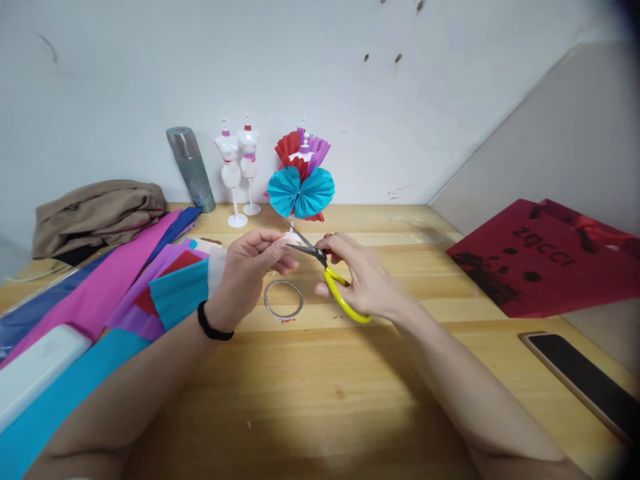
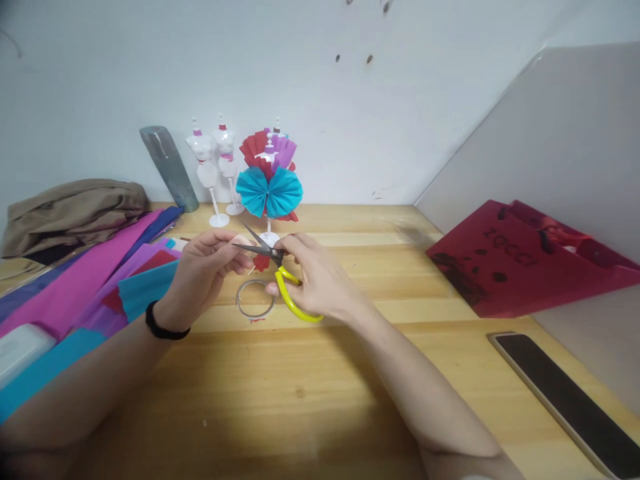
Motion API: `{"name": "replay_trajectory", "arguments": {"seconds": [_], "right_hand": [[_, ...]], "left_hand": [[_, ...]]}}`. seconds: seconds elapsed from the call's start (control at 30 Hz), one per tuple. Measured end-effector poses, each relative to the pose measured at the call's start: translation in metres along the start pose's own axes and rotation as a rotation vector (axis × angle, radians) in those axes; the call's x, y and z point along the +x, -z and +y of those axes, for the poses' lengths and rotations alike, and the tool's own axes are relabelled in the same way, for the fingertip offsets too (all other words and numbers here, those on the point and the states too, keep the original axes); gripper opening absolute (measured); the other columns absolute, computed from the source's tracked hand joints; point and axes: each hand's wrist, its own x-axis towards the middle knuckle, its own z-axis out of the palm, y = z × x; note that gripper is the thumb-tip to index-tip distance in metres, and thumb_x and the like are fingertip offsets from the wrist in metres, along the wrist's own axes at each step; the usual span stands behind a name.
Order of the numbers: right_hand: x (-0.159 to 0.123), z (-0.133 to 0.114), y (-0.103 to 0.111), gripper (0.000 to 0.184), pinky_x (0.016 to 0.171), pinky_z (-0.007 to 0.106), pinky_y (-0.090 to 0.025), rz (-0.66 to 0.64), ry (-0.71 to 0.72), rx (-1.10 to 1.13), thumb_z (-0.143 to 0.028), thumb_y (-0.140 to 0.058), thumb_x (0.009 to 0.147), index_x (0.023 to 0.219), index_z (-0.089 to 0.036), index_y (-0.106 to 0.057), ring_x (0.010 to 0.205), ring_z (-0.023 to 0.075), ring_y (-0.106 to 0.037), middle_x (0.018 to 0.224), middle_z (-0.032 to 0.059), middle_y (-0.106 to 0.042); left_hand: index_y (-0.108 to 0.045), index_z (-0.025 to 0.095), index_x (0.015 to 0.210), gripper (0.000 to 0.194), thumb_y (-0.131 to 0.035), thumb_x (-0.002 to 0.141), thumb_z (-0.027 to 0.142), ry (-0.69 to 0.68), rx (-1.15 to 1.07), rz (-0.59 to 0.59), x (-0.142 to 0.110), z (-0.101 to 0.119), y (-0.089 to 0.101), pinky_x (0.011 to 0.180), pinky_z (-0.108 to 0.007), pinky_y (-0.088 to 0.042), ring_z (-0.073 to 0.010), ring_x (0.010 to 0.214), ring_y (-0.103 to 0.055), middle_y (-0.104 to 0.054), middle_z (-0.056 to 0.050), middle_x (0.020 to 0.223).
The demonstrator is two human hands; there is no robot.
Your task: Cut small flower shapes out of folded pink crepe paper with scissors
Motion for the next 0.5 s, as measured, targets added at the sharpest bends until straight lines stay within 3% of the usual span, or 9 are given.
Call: {"name": "replay_trajectory", "arguments": {"seconds": [0.5], "right_hand": [[-0.0011,-0.0025,-0.0012,0.039,0.069,0.037,-0.049,0.092,0.100,-0.186,-0.050,-0.069,0.081,0.103,-0.018,-0.061,0.082,0.0253,-0.059,0.097,0.0122,-0.063]], "left_hand": [[-0.074,0.016,0.080,0.019,-0.083,0.072,0.032,-0.037,-0.012,0.000,-0.0027,-0.0019,-0.0022,0.059,-0.021,-0.056,-0.0135,0.065,-0.072,-0.078,-0.004,0.079]]}}
